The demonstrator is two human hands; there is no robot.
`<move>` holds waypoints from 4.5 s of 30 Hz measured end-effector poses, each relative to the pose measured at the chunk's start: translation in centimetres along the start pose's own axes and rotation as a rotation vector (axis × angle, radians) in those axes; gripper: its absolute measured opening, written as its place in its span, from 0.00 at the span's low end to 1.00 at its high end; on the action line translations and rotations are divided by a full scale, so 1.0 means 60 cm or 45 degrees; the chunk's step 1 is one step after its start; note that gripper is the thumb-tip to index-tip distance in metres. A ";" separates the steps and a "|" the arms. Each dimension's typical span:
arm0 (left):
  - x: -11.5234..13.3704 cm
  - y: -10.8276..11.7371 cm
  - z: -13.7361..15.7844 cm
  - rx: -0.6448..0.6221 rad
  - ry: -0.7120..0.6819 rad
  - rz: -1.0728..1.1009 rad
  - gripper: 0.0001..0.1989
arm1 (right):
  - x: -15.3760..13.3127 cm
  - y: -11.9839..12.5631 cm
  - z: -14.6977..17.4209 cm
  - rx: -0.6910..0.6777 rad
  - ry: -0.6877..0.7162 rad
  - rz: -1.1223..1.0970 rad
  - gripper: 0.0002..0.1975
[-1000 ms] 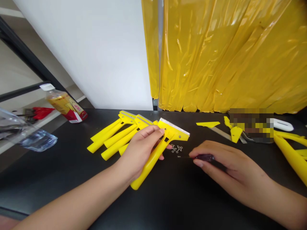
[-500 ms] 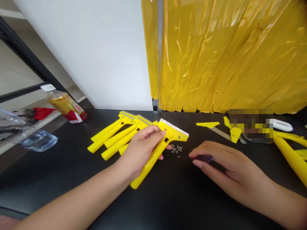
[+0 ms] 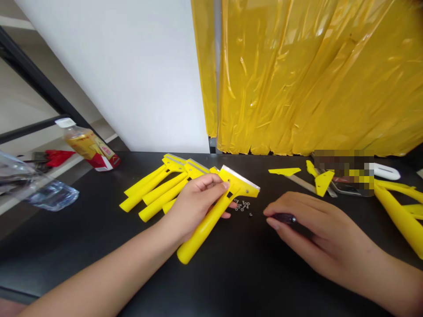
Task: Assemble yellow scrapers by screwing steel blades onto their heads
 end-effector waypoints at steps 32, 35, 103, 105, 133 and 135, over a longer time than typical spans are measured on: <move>-0.014 0.006 -0.008 -0.031 0.011 -0.032 0.13 | 0.010 0.000 0.000 0.026 -0.018 -0.024 0.07; -0.015 0.006 -0.008 -0.028 0.008 -0.026 0.13 | 0.011 0.000 0.000 0.026 -0.019 -0.010 0.07; -0.010 -0.021 0.017 -0.003 -0.099 -0.394 0.11 | -0.022 0.017 0.023 0.293 0.007 0.171 0.05; -0.006 -0.017 0.016 0.028 -0.161 -0.422 0.11 | -0.017 0.013 0.025 0.350 -0.025 0.215 0.04; 0.013 -0.001 0.025 0.185 -0.629 -0.892 0.08 | 0.000 -0.011 0.018 0.184 -0.320 0.321 0.08; 0.012 0.000 0.024 0.191 -0.634 -0.885 0.08 | 0.002 -0.012 0.020 0.165 -0.329 0.276 0.07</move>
Point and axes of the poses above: each hand's wrist, its own z-axis away from the middle knuckle, its own y-axis out of the back of the hand, x = y × z, the point moved 3 cm from there along -z, towards the middle knuckle, and after that the axes turned 1 degree about -x, right-handed, at the moved point
